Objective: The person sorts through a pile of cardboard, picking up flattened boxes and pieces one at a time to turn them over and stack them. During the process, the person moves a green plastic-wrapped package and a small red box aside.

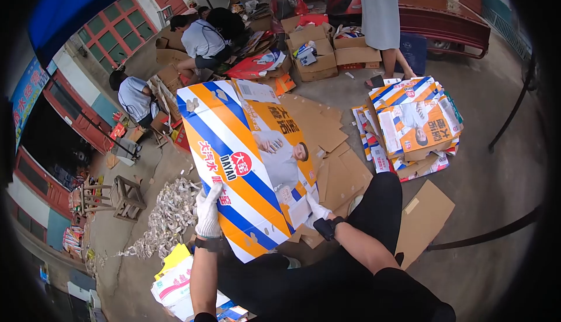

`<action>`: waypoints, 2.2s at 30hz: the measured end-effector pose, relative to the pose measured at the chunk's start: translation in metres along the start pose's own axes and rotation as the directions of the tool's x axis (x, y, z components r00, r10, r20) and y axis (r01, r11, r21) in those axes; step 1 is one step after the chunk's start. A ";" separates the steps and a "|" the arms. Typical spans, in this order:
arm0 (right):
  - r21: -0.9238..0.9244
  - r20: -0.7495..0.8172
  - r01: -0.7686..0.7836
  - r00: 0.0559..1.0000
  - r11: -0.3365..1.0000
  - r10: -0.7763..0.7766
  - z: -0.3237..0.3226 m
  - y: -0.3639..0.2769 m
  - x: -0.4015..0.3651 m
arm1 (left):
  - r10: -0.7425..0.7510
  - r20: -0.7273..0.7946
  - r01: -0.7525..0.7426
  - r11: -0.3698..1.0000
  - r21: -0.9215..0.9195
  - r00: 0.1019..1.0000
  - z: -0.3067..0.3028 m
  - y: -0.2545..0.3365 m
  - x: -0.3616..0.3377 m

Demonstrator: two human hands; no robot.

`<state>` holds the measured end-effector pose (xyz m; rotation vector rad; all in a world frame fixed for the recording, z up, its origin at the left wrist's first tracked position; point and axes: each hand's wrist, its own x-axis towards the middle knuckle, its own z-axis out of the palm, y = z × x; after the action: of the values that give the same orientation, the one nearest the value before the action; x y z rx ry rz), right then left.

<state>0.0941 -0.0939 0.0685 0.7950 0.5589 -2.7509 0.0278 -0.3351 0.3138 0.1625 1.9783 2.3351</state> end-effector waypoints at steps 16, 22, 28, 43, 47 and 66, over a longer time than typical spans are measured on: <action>0.278 0.212 0.512 0.793 0.813 -0.572 0.097 -0.058 -0.079 | -0.002 -0.005 0.000 0.927 -0.375 1.000 -0.055 -0.040 -0.002; 0.084 0.251 0.757 0.613 0.648 -0.749 0.152 -0.095 -0.089 | -0.407 -0.017 0.400 0.905 -0.143 0.913 -0.079 -0.135 0.039; -0.682 0.553 0.730 0.486 -0.033 -0.677 0.182 -0.093 -0.100 | -0.446 0.200 0.472 0.874 -0.111 0.873 -0.034 -0.104 0.028; -0.850 0.205 0.210 0.977 -0.483 0.063 0.036 0.023 0.027 | -0.596 0.063 0.515 0.630 -0.580 0.800 -0.030 -0.240 -0.033; -0.824 0.234 0.251 0.967 -0.507 0.099 0.054 0.031 0.021 | -0.633 -0.051 0.451 0.603 -0.658 0.772 -0.011 -0.272 -0.020; 0.006 0.103 -0.024 0.994 1.000 0.023 -0.053 -0.056 0.052 | -0.189 -0.249 0.081 0.919 -0.386 0.950 -0.039 -0.077 -0.009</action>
<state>0.0580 -0.0267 0.0147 0.6519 0.5168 -2.7549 0.0305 -0.3614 0.2309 -0.3399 1.5321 2.7013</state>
